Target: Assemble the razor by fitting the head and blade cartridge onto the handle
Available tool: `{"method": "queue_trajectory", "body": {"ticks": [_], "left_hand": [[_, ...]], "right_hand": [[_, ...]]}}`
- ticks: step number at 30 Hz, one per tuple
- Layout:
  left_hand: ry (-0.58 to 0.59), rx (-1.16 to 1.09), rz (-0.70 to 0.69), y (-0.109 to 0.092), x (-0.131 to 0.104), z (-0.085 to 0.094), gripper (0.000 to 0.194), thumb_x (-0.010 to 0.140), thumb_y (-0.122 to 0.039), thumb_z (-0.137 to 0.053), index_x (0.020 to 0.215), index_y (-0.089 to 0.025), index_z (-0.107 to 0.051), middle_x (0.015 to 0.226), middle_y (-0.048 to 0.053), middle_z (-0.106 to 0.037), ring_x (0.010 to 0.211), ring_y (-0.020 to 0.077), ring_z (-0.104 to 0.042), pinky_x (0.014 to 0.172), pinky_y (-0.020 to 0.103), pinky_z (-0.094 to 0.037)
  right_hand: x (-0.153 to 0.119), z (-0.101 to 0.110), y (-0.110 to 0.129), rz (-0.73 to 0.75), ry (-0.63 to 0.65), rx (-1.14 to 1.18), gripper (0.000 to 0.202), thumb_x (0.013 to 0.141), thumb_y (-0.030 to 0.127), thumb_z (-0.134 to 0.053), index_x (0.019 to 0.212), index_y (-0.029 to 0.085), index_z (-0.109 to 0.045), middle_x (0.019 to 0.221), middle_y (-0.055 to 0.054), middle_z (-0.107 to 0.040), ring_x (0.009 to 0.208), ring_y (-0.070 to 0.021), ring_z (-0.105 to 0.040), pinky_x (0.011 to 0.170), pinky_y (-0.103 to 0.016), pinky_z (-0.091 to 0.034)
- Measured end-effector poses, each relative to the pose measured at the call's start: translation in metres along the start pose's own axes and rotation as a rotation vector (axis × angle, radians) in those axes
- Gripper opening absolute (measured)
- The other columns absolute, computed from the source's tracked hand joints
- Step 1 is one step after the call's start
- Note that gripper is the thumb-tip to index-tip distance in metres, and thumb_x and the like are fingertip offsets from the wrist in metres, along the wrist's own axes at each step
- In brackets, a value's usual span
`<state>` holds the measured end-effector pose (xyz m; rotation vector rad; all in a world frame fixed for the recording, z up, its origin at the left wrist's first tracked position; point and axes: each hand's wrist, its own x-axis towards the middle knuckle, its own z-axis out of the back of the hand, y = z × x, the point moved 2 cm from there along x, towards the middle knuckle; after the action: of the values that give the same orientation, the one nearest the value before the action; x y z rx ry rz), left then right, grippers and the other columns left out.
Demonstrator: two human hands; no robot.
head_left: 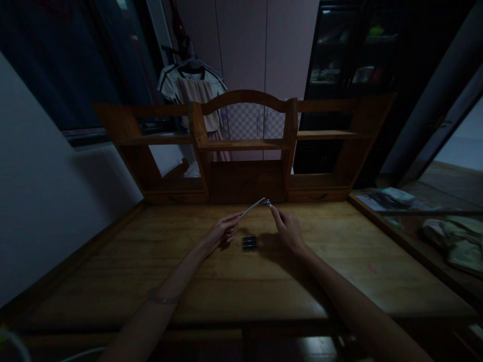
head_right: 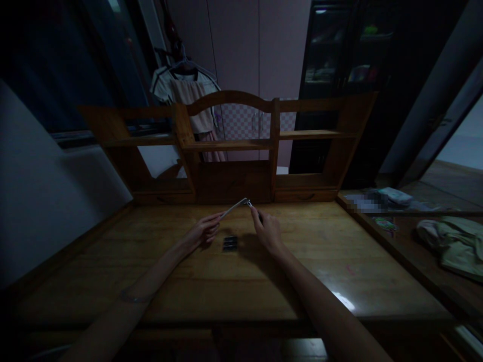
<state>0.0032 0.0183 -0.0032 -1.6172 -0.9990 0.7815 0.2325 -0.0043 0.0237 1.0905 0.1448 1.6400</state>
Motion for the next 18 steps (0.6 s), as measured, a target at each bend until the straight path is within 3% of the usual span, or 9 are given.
{"method": "queue_trajectory", "body": {"ticks": [18], "left_hand": [[-0.003,-0.025,0.035,-0.0006,-0.0013,-0.0002,0.048,0.082,-0.032,-0.058,0.126,-0.017,-0.050,0.052,-0.010,-0.023,0.037,0.0031,-0.014,0.031,0.014,-0.017]], "right_hand": [[0.0003,-0.0013,-0.0014,-0.003,0.027,0.016,0.057,0.094,0.051,-0.027,0.077,0.014,-0.066,0.054,-0.001,-0.051,0.050,-0.0124,-0.046,0.050,-0.025,-0.022]]}}
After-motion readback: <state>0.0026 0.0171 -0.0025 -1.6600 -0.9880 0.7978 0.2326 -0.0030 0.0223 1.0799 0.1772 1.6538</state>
